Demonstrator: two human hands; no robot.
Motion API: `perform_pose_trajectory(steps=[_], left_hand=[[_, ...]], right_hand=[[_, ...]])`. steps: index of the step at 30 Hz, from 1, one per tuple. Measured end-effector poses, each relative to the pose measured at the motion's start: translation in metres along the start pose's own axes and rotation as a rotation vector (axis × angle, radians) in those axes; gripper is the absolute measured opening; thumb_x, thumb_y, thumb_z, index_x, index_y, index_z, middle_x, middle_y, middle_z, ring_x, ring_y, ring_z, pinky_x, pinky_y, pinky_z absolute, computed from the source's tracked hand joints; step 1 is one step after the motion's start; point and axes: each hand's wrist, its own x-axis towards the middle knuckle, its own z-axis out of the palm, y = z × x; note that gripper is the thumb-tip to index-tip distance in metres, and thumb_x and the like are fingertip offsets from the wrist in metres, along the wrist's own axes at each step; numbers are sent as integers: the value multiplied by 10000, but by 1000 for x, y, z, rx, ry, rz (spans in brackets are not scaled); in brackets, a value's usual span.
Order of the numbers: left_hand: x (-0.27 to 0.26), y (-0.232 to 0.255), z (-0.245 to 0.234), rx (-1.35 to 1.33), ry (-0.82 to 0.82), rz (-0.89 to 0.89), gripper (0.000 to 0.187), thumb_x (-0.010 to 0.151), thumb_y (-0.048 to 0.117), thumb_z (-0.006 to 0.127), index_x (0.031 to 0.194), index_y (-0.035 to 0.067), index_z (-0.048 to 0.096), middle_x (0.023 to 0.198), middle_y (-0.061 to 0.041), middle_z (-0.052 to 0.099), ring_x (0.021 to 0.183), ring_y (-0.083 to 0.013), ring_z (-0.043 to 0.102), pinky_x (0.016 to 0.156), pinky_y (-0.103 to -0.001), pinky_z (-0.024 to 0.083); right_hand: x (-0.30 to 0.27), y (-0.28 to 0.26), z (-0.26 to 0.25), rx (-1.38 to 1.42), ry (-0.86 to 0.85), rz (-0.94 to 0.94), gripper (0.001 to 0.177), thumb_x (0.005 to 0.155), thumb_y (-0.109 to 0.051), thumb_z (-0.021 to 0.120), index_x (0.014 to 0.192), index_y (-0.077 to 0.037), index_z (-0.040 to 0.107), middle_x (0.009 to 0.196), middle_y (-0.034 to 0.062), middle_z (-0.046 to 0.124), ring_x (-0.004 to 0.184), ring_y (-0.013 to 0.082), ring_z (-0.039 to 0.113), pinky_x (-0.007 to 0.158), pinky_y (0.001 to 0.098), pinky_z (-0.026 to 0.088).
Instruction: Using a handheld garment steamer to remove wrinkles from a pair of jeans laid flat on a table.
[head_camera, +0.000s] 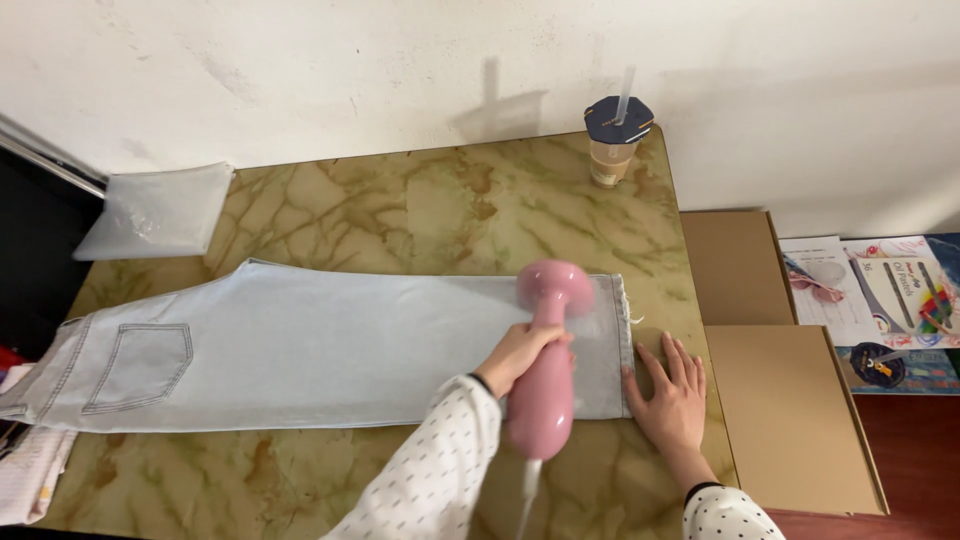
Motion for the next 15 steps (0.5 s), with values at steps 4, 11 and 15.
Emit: perform_pose_trajectory(steps=[4, 11, 15], left_hand=[[-62, 8, -17, 181, -26, -155, 282, 851, 276, 711, 921, 2, 705, 845, -156, 765, 705, -238, 706, 682, -322, 558], [-55, -2, -12, 160, -84, -165, 255, 872, 240, 702, 933, -4, 660, 826, -163, 738, 704, -242, 695, 688, -334, 552], [-4, -4, 15, 379, -23, 23, 808, 706, 521, 778, 1317, -6, 739, 1262, -224, 730, 1244, -340, 697, 967, -482, 556]], right_hand=[[1, -1, 0, -12, 11, -7, 436, 969, -444, 682, 1324, -205, 765, 1615, 152, 596, 1486, 342, 567, 1304, 539, 366], [-2, 4, 9, -17, -15, 18, 390, 1044, -406, 603, 1351, -218, 753, 1617, 142, 596, 1511, 323, 538, 1324, 529, 329], [-7, 11, 19, -133, 40, 26, 353, 1044, -478, 618, 1334, -330, 753, 1553, 60, 653, 1482, 238, 595, 1294, 489, 410]])
